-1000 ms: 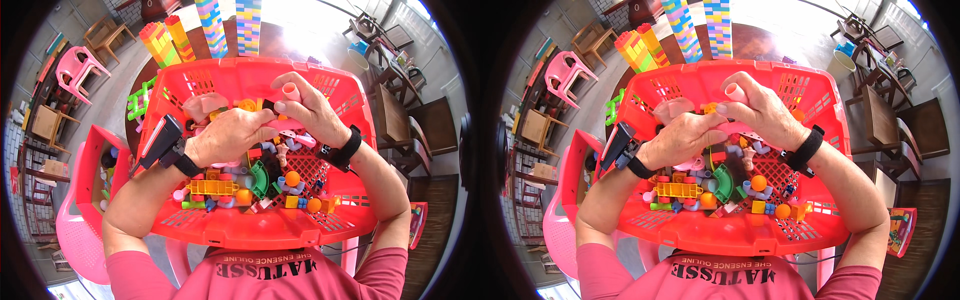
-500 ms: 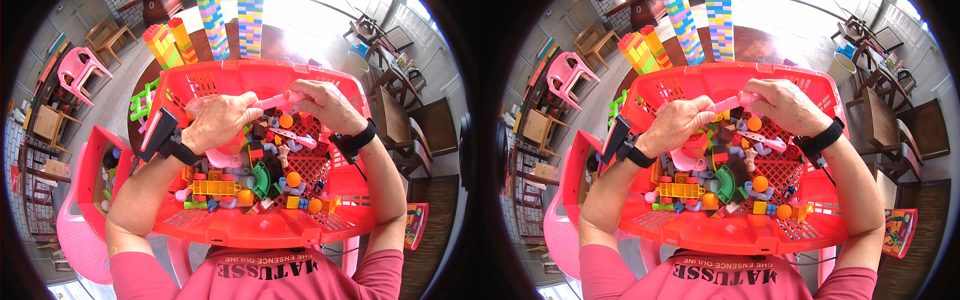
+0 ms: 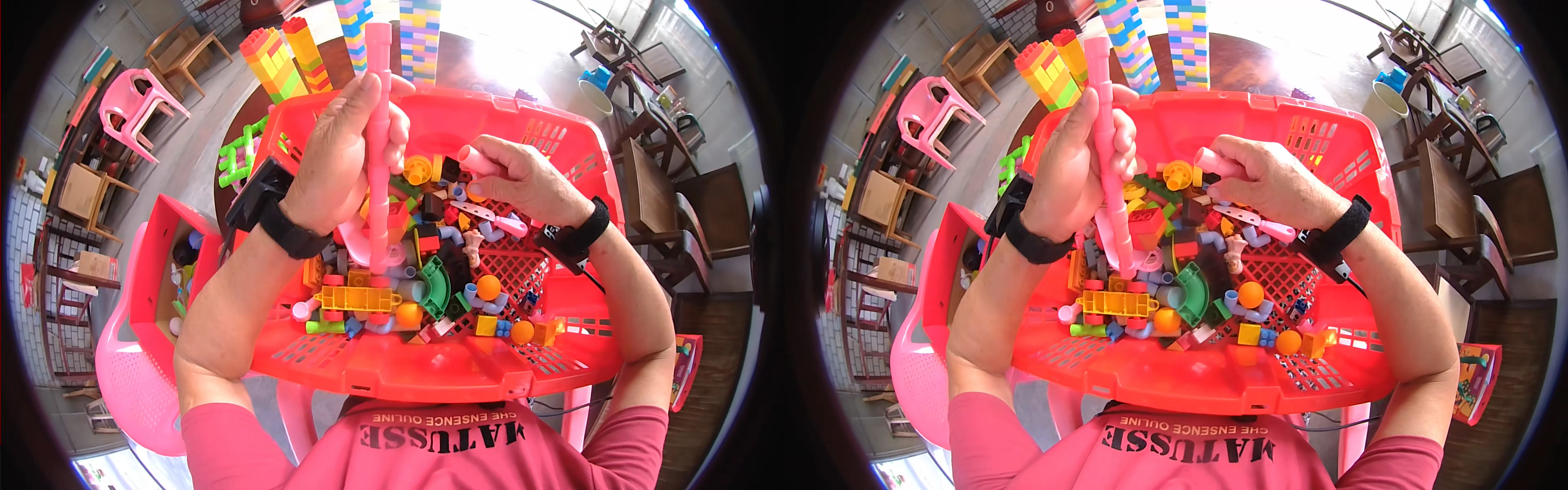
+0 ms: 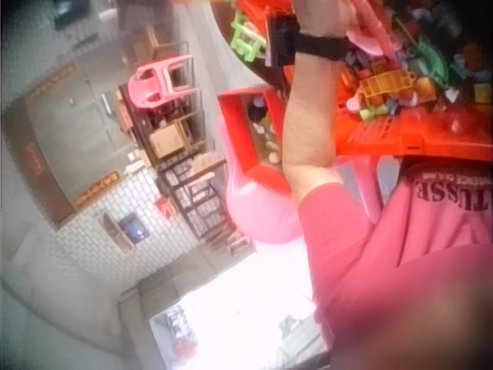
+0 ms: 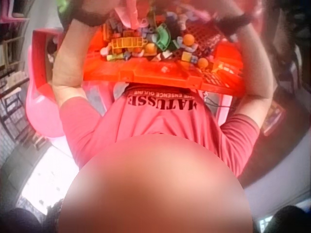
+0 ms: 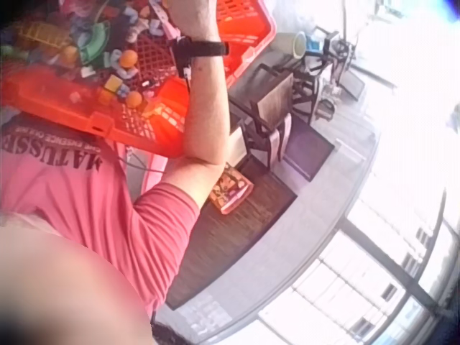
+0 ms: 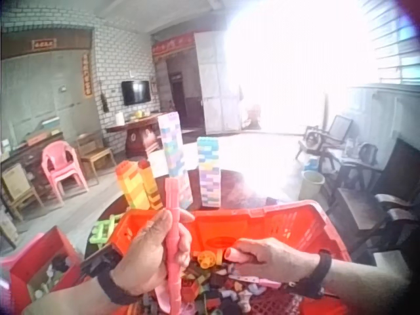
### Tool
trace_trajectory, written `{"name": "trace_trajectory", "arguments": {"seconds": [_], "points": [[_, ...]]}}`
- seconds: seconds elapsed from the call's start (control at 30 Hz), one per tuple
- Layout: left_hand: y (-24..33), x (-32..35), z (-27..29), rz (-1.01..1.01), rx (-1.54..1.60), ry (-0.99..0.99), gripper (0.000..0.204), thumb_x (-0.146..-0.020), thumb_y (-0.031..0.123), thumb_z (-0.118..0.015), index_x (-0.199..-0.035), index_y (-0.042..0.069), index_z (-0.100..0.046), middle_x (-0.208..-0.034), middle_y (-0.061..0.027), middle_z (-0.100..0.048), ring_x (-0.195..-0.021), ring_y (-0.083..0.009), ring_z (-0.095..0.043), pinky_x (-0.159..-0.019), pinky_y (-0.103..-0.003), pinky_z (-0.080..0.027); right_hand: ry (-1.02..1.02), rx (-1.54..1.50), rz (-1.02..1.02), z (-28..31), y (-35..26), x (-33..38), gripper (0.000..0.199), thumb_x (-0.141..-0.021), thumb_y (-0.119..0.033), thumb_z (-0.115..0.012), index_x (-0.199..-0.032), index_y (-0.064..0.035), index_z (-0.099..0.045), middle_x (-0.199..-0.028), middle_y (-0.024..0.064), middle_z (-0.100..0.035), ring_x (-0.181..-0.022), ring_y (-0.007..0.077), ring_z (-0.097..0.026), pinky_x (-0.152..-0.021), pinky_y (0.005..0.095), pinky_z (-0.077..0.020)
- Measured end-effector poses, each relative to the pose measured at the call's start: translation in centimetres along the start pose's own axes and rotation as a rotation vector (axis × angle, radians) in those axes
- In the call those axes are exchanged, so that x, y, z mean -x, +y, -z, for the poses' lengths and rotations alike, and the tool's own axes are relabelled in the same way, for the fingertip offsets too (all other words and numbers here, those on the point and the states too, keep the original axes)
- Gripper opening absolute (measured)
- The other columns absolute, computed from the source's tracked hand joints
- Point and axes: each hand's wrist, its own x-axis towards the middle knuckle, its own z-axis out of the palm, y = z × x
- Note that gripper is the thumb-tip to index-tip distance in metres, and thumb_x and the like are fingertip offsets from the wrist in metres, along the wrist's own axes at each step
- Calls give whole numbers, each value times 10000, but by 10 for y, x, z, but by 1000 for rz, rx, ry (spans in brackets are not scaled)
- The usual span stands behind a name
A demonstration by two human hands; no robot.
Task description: The person assembles pink and green toy pipes and joints by hand while they are in a basket.
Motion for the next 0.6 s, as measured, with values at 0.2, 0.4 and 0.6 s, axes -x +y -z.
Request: {"name": "trace_trajectory", "arguments": {"seconds": [0.2, 0.4, 0.6], "points": [[-17, -4, 8, -40, 40, 199, 349, -980, 369, -496, -1158, 69, -505, -769, -11, -530, -675, -122, -525, -644, -308, -463, -27, 329, 234, -21, 8, -5, 204, -737, -92, -669, -807, -13, -494, -690, 142, -499, -680, 353, -549, -600, 387, -460], [-21, -5, 4, -174, -128, 171, 177, -930, 131, -579, -1097, 74, -574, -782, 7, -536, -698, -77, -545, -655, -258, -500, -400, 476, 369, -69, 0, 15, 222, -773, -88, -625, -989, -94, -576, -1016, 97, -545, -706, 298, -613, -604, 391, -523], [-25, -2, 6, -94, -259, 89, 113, -928, 114, -569, -1013, 51, -607, -802, 7, -559, -702, -71, -555, -650, -223, -486, -505, 613, 460, -94, 3, 27, 244, -772, -73, -562, -1014, -96, -588, -1031, 100, -487, -706, 251, -626, -569, 377, -496]]}}
